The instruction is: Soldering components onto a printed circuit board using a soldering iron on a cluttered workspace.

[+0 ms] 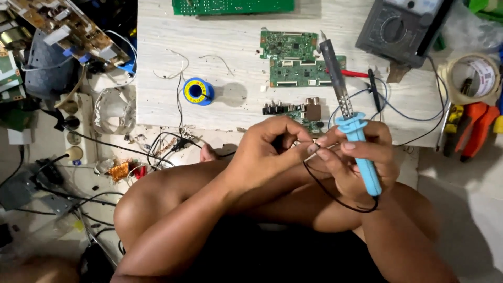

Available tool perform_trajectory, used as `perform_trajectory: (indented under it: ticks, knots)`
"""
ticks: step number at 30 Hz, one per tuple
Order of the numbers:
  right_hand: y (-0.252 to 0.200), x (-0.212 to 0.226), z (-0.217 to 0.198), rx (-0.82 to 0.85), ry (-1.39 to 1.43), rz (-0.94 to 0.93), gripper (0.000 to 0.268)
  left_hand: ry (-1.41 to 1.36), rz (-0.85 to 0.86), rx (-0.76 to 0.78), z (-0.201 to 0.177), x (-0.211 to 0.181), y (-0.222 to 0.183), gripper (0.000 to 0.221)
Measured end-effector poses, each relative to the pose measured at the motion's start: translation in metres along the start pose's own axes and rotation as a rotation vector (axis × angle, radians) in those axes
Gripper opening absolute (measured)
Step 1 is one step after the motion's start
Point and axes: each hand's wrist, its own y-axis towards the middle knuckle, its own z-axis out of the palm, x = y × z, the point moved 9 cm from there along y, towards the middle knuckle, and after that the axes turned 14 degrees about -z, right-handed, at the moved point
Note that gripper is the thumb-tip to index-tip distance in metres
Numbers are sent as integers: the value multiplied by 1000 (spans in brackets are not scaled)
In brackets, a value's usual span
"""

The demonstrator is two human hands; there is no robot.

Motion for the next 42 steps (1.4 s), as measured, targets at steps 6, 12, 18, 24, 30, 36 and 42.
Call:
perform_trajectory:
  ticks: [6,12,18,24,30,36,42]
  knots:
    - [-4,-10,-1,-82,127,58,33,127,149,-35,-1,-28,-5,19]
    - [-22,-27,-12,-110,216,86,40,221,280,-75,2,-35,-11,13]
    - [-28,-33,-11,-172,342,188,45,300,346,-101,4,-51,-17,11]
    - [-22,-26,-12,-156,248,121,45,111,256,-127,0,-24,-9,12]
    - [-16,-22,-14,-160,223,85,43,52,230,-127,0,-22,-7,13]
    - [-14,-20,-15,-145,193,53,41,48,251,-122,-1,-21,-8,13]
    - [-14,-17,-15,-138,216,55,38,67,204,-125,-1,-17,-7,24]
